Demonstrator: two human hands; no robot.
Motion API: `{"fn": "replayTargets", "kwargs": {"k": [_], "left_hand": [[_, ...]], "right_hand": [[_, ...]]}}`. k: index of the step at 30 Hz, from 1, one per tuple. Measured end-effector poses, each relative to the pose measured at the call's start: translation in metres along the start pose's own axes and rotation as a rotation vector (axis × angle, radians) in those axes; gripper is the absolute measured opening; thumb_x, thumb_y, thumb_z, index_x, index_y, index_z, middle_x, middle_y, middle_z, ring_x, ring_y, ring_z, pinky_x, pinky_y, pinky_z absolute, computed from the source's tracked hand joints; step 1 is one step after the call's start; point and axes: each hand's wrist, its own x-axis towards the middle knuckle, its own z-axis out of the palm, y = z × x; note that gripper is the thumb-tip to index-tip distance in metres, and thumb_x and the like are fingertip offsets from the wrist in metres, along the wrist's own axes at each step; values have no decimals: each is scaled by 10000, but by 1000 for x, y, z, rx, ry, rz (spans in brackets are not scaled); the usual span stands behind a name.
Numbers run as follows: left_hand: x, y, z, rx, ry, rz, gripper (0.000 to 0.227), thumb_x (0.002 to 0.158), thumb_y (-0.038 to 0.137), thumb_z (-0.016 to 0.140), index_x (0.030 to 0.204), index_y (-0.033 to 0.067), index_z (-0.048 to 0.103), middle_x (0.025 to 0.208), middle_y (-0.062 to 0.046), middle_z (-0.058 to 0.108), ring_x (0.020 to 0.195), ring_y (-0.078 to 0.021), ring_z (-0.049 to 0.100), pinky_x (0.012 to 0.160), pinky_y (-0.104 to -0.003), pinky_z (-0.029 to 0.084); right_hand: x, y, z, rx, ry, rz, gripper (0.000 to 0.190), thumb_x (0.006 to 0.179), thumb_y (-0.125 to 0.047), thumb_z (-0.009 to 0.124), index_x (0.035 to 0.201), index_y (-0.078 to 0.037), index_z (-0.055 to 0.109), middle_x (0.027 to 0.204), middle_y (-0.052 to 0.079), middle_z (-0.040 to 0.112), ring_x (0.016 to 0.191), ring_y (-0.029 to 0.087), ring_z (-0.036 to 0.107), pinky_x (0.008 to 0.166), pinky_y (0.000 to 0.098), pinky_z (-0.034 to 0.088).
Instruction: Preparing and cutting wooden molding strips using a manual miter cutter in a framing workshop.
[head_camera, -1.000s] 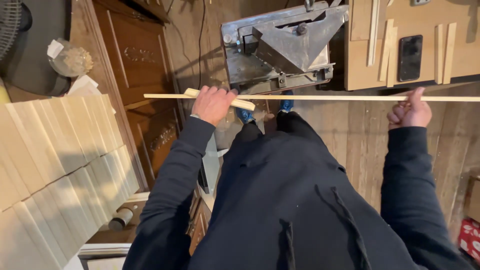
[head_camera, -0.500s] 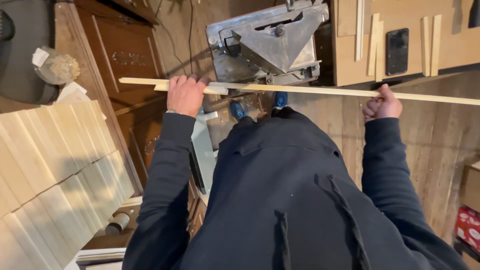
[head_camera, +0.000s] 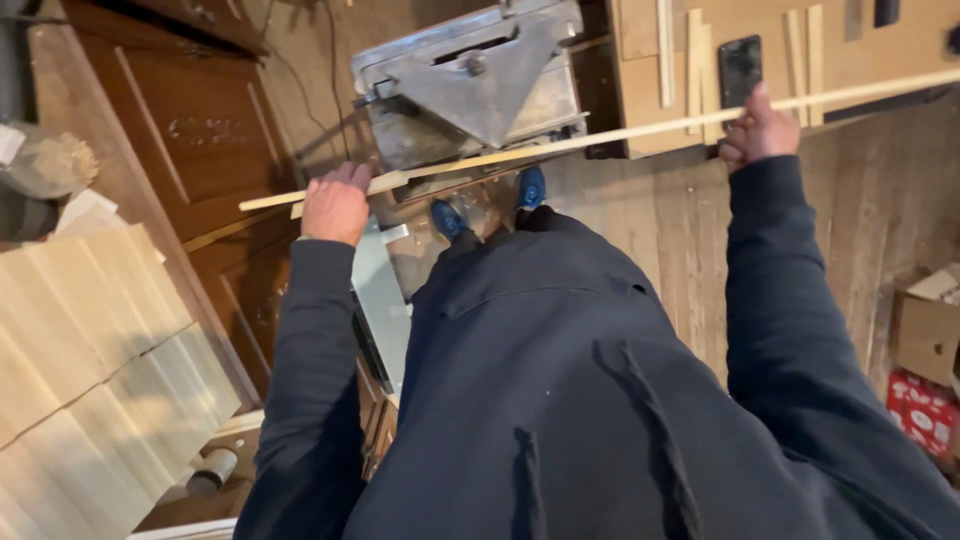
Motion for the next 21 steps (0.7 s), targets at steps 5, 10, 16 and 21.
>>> {"fn": "replayTargets", "kwargs": {"k": [5,10,16,21], "left_hand": [[-4,12,-10,-83,109,-31,264,853,69,636,1113,103,665,1165,-127,669,1053,-351,641,877,-469,476],[-2,17,1,-137,104,-60,361,838,26,625,1194,59,675,1116,-165,649,1060,-378,624,909,-484,474],[5,16,-3,-169,204,-27,291,913,13,576,1189,67,654,1169,-170,649,1070,-383,620,922,-483,488],[15,14,-6,-135,225,-11,229,895,38,571,1112,73,636,1109,-165,626,1027,-390,615,851,-494,497]], "right_hand": [[14,-5,16,-100,37,-14,393,1075,-444,662,861,-137,540,681,-7,453,471,96,316,439,280,205],[25,-14,11,-129,31,-3,414,1083,-445,668,852,-133,524,640,-18,382,459,98,305,430,284,208],[36,-25,17,-122,-48,-10,420,1120,-436,651,880,-115,527,663,-17,392,488,96,312,459,283,230],[46,-29,19,-175,-46,-13,420,1117,-422,655,878,-103,524,658,2,406,479,103,304,450,300,228]]}}
